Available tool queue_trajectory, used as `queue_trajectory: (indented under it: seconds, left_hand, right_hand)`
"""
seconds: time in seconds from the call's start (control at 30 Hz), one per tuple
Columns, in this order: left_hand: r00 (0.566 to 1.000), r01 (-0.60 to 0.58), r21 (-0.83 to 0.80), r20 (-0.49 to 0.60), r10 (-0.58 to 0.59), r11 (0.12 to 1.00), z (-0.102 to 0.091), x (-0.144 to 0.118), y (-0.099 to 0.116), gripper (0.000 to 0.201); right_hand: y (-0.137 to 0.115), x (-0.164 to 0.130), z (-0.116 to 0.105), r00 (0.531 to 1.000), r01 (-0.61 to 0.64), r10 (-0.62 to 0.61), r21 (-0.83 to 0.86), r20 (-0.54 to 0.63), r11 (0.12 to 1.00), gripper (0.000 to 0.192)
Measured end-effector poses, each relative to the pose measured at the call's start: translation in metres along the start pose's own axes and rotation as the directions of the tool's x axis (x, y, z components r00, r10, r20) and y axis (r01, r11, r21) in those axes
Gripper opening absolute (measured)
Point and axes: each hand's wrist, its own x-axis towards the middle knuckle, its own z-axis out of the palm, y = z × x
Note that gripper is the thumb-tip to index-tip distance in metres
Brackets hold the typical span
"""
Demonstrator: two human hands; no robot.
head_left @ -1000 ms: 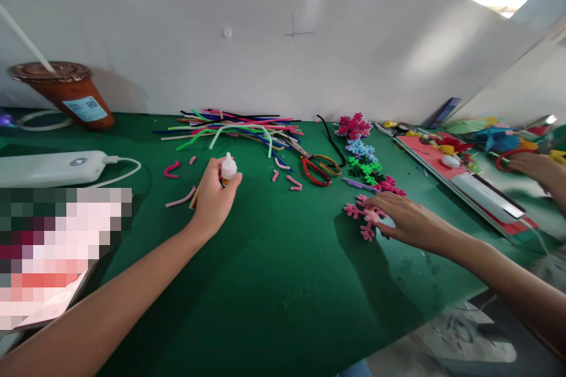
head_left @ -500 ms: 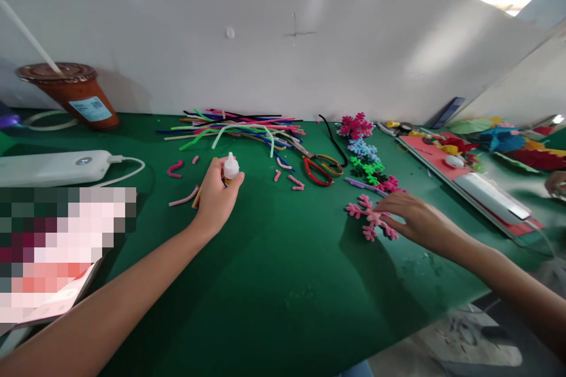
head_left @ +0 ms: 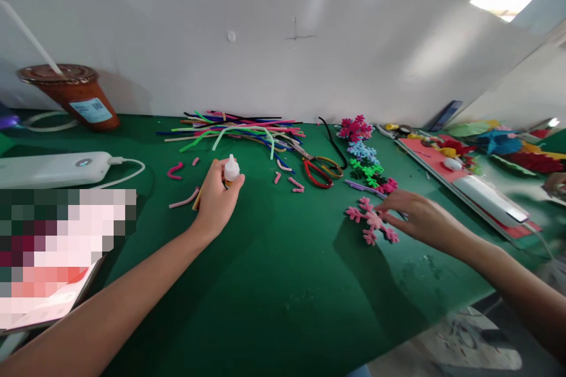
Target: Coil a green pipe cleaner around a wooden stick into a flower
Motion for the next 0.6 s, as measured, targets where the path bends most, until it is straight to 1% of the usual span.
queue_trajectory:
  seconds: [0.07,0.1,0.17,0.27,0.37,0.43,0.53,0.6]
  left_hand:
    - [1.0,0.0,-0.013,0.001,0.0,1.0,0.0,0.0,-0.001,0.036]
    - [1.0,-0.001,-0.02,-0.002,0.001,1.0,0.001,0.0,-0.001,0.036]
    - [1.0,-0.001,-0.033,-0.008,0.001,0.999,0.001,0.0,-0.002,0.036]
    - [1.0,0.0,-0.053,-0.013,-0.001,0.999,0.001,0.001,-0.003,0.038]
    - [1.0,0.017,-0.077,-0.002,-0.017,0.997,0.0,0.001,-0.002,0.037]
    - [1.0,0.029,-0.08,0.004,-0.029,0.996,0.0,0.0,-0.001,0.036]
    - [1.0,0.025,-0.069,0.004,-0.025,0.997,-0.002,-0.002,0.002,0.033]
    - [1.0,0.014,-0.059,0.011,-0.013,0.998,-0.004,-0.003,0.007,0.029]
  right_hand:
    - [0.012,-0.001,-0.003,0.99,-0.106,0.103,-0.03,-0.099,0.994,0.028]
    - [0.018,0.001,-0.004,0.981,-0.152,0.144,-0.047,-0.128,0.987,0.03]
    - [0.028,0.007,-0.004,0.975,-0.195,0.184,-0.085,-0.124,0.977,0.032]
    - [0.034,0.027,0.001,0.982,-0.185,0.179,-0.129,-0.063,0.974,0.03]
    - [0.027,0.051,0.008,0.984,-0.17,0.176,-0.175,0.016,0.97,0.026]
    - [0.019,0.064,0.013,0.977,-0.192,0.206,-0.193,0.058,0.962,0.024]
    - [0.008,0.074,0.018,0.967,-0.232,0.248,-0.201,0.056,0.952,0.018]
    - [0.003,0.076,0.017,0.969,-0.233,0.246,-0.202,0.04,0.951,0.015]
